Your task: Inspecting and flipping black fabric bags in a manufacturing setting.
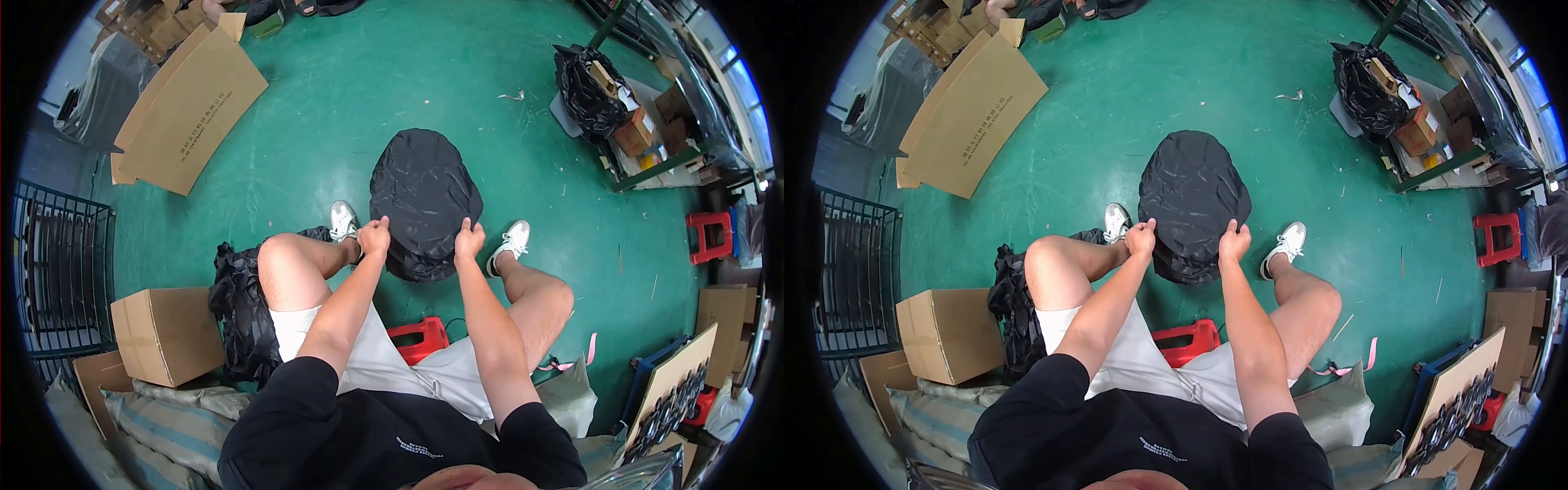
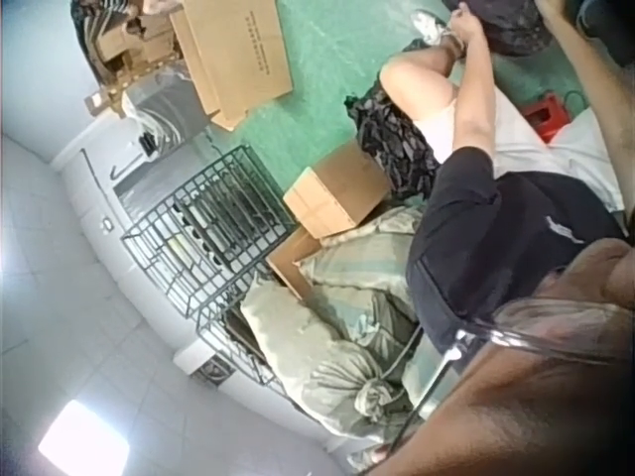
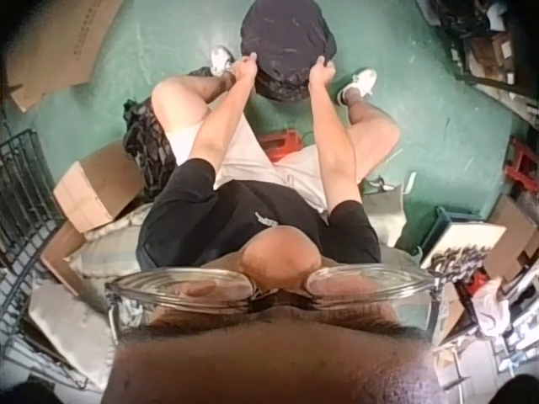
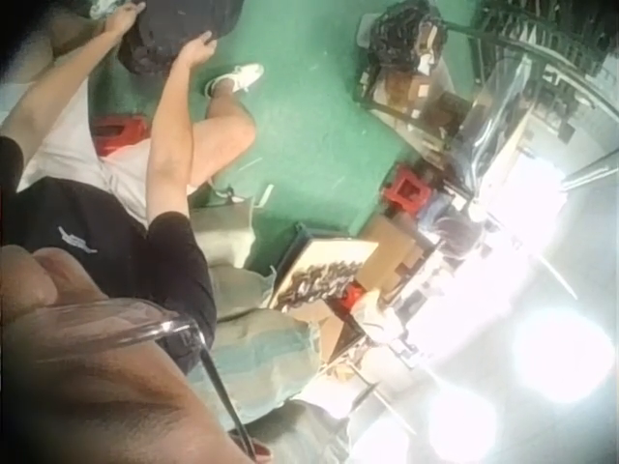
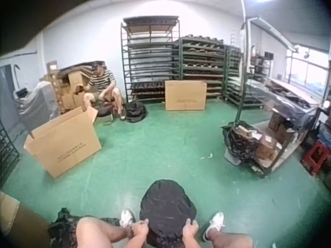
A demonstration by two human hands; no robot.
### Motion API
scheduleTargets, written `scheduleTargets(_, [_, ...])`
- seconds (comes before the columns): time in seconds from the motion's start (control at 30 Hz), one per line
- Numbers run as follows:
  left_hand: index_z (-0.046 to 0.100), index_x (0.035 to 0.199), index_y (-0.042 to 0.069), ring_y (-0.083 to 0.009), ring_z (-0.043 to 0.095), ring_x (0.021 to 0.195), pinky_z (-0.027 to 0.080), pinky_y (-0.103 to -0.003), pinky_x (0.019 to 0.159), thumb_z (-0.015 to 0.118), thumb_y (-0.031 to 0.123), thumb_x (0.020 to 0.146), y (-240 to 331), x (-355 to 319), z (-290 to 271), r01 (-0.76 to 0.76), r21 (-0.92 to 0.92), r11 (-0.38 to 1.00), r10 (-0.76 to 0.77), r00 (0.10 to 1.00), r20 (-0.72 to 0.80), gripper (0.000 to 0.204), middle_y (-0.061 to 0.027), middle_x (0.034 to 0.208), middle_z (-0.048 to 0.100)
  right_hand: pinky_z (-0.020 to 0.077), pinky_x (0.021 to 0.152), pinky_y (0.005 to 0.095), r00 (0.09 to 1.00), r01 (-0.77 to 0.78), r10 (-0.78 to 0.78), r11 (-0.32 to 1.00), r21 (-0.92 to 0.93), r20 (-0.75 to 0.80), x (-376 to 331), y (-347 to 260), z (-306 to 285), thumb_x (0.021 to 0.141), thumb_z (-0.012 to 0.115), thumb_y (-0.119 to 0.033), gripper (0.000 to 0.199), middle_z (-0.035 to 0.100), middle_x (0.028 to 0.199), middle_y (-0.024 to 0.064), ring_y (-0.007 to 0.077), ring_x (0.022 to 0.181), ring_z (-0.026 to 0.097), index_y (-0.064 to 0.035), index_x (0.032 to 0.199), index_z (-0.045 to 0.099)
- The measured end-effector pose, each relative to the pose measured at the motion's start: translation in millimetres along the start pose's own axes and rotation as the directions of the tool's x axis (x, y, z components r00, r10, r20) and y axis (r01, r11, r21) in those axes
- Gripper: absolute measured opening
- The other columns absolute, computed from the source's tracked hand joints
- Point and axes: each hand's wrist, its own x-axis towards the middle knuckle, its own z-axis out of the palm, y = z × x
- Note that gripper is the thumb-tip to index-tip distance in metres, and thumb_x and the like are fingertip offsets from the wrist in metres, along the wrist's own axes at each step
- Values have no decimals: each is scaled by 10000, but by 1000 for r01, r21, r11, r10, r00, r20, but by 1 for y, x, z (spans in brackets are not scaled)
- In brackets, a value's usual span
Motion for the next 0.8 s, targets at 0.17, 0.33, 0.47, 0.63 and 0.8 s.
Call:
scheduleTargets(0.17, [700,1051,-6,-252,540,1171,372,-349,1024,665,312,906,-21,3,4,242,-553,797,-224,969,101,351,-141,1140,675,494,857,406,991,125,-130,980,154,22,-16,-12,10,941,609,-273,425,665,1070,246,302,960,651,110,1124,610])
scheduleTargets(0.33, [578,1247,-29,-242,494,1258,322,-361,1082,613,272,955,-33,-1,9,446,-588,675,-331,895,299,420,-154,1370,549,503,498,394,983,-182,182,983,-32,-13,-17,18,-5,958,551,-299,375,680,902,229,271,605,665,64,984,640])
scheduleTargets(0.47, [591,1192,-8,-220,524,1178,355,-364,1041,588,279,980,-39,-5,15,406,-603,687,-293,914,281,357,-123,1271,601,503,473,408,977,-187,200,971,-147,80,-20,19,-12,975,516,-319,406,673,775,216,283,448,618,65,950,643])
scheduleTargets(0.63, [627,930,30,-162,538,876,431,-332,855,598,297,980,-45,-10,24,290,-591,753,-270,955,125,273,-55,928,646,535,575,437,969,-157,206,940,-302,138,-28,10,-16,966,534,-349,377,683,832,224,309,601,676,-1,953,679])
scheduleTargets(0.8, [637,887,13,-168,559,837,446,-327,824,610,298,971,-52,-17,24,230,-488,842,-228,972,64,299,-69,879,653,511,817,514,980,-201,168,811,-549,-111,-42,14,-20,947,555,-396,329,650,1054,195,365,963,649,-116,1042,699])
